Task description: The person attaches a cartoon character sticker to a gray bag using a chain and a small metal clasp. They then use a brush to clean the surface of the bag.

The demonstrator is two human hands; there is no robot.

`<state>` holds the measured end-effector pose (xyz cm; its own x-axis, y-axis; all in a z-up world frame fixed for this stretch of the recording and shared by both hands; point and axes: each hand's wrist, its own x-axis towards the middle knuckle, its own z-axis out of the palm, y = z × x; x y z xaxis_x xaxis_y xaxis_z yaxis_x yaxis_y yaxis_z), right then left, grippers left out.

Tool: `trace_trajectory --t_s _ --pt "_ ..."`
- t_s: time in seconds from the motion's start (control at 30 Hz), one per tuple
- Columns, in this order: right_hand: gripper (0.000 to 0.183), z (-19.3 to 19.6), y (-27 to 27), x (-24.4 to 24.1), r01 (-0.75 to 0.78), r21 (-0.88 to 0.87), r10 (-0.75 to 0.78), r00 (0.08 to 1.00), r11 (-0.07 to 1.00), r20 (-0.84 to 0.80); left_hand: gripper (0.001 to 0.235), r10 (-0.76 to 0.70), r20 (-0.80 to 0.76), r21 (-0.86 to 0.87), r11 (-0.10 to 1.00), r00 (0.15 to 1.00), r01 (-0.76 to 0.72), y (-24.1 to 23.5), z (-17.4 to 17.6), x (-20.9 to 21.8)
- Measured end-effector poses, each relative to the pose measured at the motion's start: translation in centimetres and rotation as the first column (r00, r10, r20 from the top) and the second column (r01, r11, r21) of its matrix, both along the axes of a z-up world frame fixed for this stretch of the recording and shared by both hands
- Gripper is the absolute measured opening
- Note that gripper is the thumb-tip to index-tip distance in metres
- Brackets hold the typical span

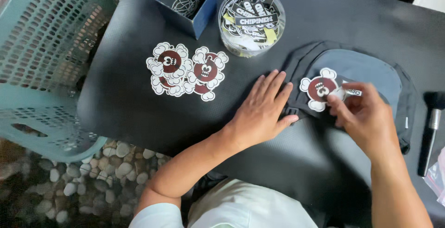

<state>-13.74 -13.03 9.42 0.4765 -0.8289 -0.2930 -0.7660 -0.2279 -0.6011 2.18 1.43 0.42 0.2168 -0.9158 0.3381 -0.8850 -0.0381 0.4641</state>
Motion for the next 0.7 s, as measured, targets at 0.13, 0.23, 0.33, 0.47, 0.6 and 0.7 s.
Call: trace_trajectory --t_s 0.13,0.23,0.33,0.47,0.6,0.7 --pt "0.045 -3.6 -1.9 -2.5 -0.244 -0.403 0.086 0.925 0.882 -0.370 0.070 -0.004 0.026 -0.004 1.000 1.000 0.004 1.3 0.1 1.8" --pt "0.034 -2.6 -1.7 0.2 -0.303 -0.576 0.196 0.950 0.759 -0.242 0.065 -0.038 0.065 -0.099 0.994 0.997 0.044 1.7 -0.4 3.0" --pt "0.015 0.8 -0.8 6.6 -0.429 -0.594 0.480 0.873 0.681 -0.080 0.066 -0.065 0.126 -0.114 0.990 0.990 0.080 1.8 0.0 3.4" --pt "0.005 3.2 0.1 16.2 -0.607 -0.605 0.828 0.534 0.515 0.170 0.062 -0.047 0.062 -0.214 0.975 0.997 0.059 1.9 0.3 3.3" --pt "0.006 2.2 0.1 25.2 -0.675 -0.669 0.937 0.334 0.311 0.098 0.060 -0.047 -0.005 -0.235 0.971 0.999 0.045 1.9 0.1 3.4" --pt "0.005 -0.9 -0.9 31.1 -0.744 -0.614 0.934 0.355 0.265 -0.027 0.057 -0.074 -0.065 -0.237 0.970 0.995 0.056 2.0 0.2 3.6"
